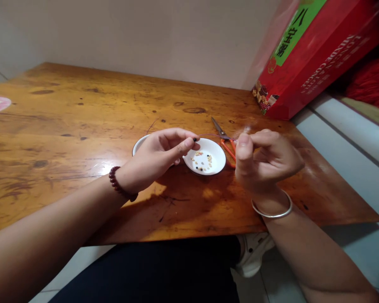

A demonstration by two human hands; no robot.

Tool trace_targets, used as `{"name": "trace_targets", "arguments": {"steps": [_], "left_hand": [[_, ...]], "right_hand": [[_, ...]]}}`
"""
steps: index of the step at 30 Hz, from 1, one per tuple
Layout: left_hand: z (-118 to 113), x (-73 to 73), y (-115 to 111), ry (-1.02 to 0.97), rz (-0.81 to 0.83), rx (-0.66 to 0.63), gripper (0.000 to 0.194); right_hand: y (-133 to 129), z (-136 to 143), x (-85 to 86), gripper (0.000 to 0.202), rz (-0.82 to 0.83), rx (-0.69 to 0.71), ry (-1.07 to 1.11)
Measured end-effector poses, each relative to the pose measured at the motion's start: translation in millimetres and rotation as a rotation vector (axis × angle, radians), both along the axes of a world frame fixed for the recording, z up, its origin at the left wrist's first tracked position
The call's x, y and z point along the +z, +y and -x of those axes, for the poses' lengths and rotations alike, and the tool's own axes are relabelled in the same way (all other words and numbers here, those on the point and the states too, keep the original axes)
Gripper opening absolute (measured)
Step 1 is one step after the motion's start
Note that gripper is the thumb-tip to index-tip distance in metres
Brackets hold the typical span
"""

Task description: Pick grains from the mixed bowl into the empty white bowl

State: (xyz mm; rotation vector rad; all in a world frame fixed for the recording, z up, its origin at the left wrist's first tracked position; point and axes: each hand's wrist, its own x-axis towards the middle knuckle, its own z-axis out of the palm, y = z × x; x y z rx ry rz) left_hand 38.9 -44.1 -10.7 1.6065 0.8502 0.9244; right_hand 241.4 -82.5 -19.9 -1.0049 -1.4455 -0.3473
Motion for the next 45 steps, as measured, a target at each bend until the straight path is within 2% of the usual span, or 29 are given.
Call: {"name": "trace_targets", "arguments": {"steps": [3,10,18,24,26,30,36,41,45], "left_hand": [[-0.2,1.0,-0.2,0.003,0.002,-0.005,0.041],[0.1,0.0,0.4,0.003,0.007,0.005,0.04],[0.7,-1.8,0.5,0.038,-0.052,0.02,0.041],[-0.1,4.8,-2.3,0.078,-0.074,0.037,0.035],[-0.9,6.6,-3.3,0.064,-0.078,0.03,0.033],[-1.4,4.2,-3.1,0.069,-0.156,0.044,0.032],[-0.9,-3.4,-1.5,0.196,-0.303,0.08,0.028],[-1.4,-5.1,-2.0,0.245,-0.365,0.103,0.024],[-2.0,-4.6,-2.4,0.244,-0.366,0.11,0.03]], "right_hand": [[-0.7,-2.2,-1.5,0.032,0.075,0.028,-0.006],[-0.8,-2.7,-2.2,0.035,0.0,-0.091,-0.106],[-1.0,-1.5,-1.9,0.031,0.008,-0.091,-0.124],[4.8,2.6,3.0,0.024,-0.074,0.088,-0.085],[6.4,3.7,4.4,0.023,0.002,0.115,-0.087],[10.0,4.1,2.0,0.031,0.286,0.176,-0.082],[19.0,5.7,-6.5,0.044,0.621,0.475,0.023],[23.0,9.8,-5.4,0.05,0.729,0.577,0.12],[25.4,9.3,-3.9,0.051,0.796,0.649,0.192]]}}
